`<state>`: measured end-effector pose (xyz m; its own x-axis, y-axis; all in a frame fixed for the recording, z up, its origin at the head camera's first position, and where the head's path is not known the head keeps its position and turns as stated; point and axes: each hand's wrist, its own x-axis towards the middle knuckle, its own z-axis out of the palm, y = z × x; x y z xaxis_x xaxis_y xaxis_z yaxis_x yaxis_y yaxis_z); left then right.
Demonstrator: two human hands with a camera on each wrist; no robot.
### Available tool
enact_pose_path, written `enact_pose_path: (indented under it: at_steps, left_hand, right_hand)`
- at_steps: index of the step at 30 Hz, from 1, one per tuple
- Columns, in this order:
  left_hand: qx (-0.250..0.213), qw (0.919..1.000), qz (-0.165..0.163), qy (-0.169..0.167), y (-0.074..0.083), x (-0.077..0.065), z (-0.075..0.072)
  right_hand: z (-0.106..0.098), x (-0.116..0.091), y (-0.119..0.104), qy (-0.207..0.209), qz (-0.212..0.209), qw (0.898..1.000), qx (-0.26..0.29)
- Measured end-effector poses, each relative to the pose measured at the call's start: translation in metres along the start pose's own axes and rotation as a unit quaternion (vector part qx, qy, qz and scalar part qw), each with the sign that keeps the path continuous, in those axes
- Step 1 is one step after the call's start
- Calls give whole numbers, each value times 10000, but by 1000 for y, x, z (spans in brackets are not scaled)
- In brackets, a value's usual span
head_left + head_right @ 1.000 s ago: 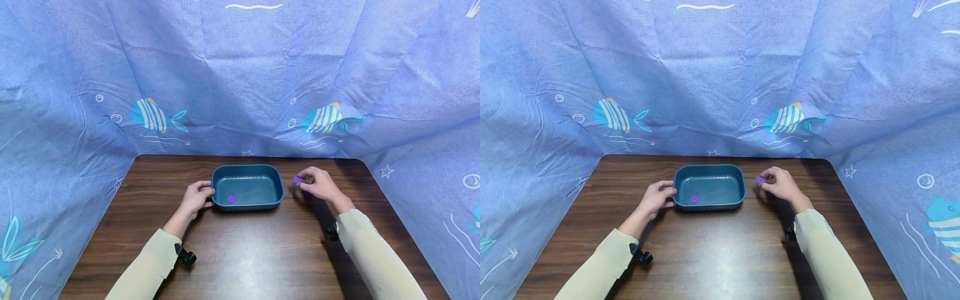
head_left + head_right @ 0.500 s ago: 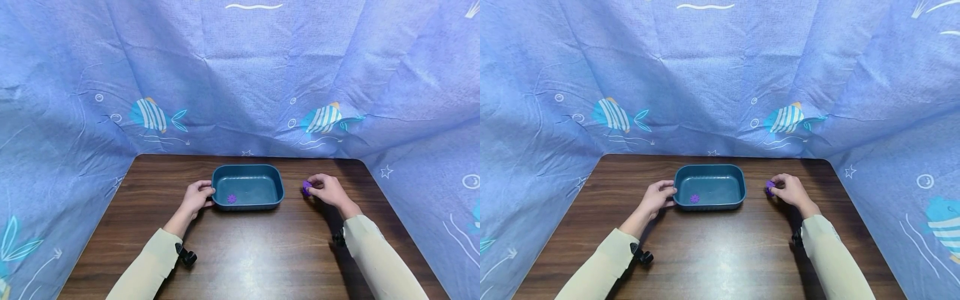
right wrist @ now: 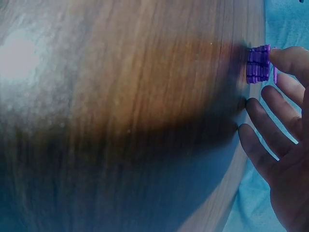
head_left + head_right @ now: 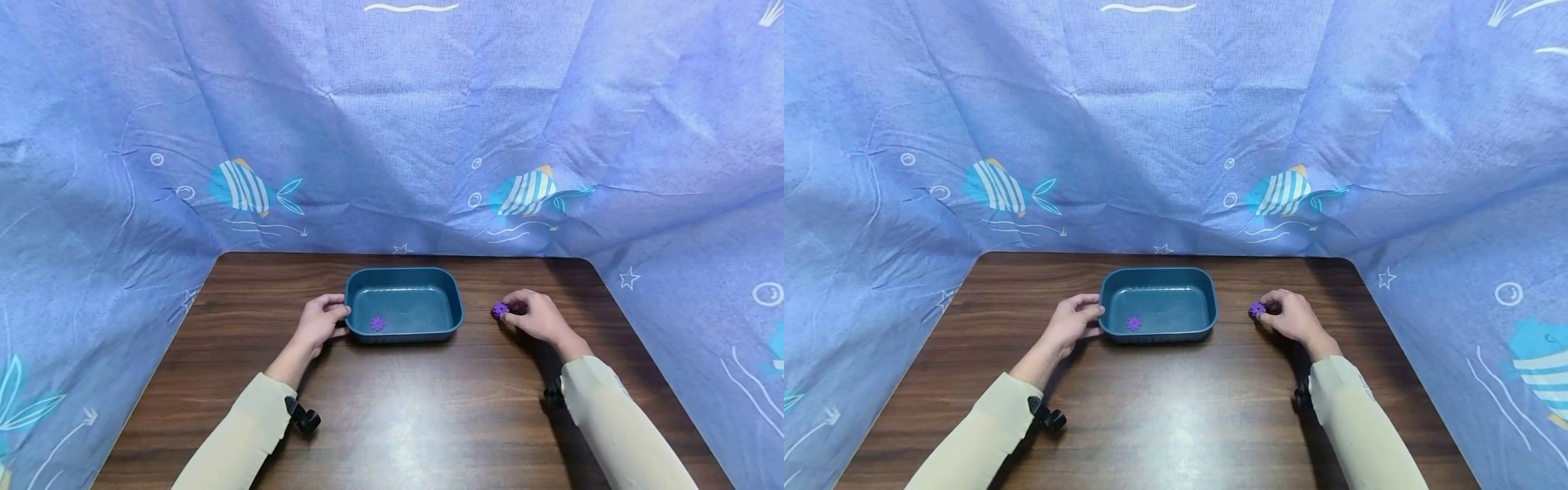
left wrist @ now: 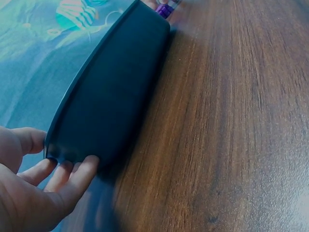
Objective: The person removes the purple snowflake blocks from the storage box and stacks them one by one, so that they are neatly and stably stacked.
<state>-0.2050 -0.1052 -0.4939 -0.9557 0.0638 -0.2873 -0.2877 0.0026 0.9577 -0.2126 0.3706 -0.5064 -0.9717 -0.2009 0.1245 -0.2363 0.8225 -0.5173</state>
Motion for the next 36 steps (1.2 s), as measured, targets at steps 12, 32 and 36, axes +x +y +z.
enact_pose_path:
  at_steps: [12,32,36]
  left_hand:
    - [-23,10000,48,83,-3,1,1]
    - [-11,9999,75,72,-4,1,1]
    - [-14,10000,78,60,-5,1,1]
  right_hand:
    - [3,-2,2,69,24,9999,-157]
    - [1,0,1,-27,-231,9995,-191]
    - [2,0,0,-58,-186,9995,-260]
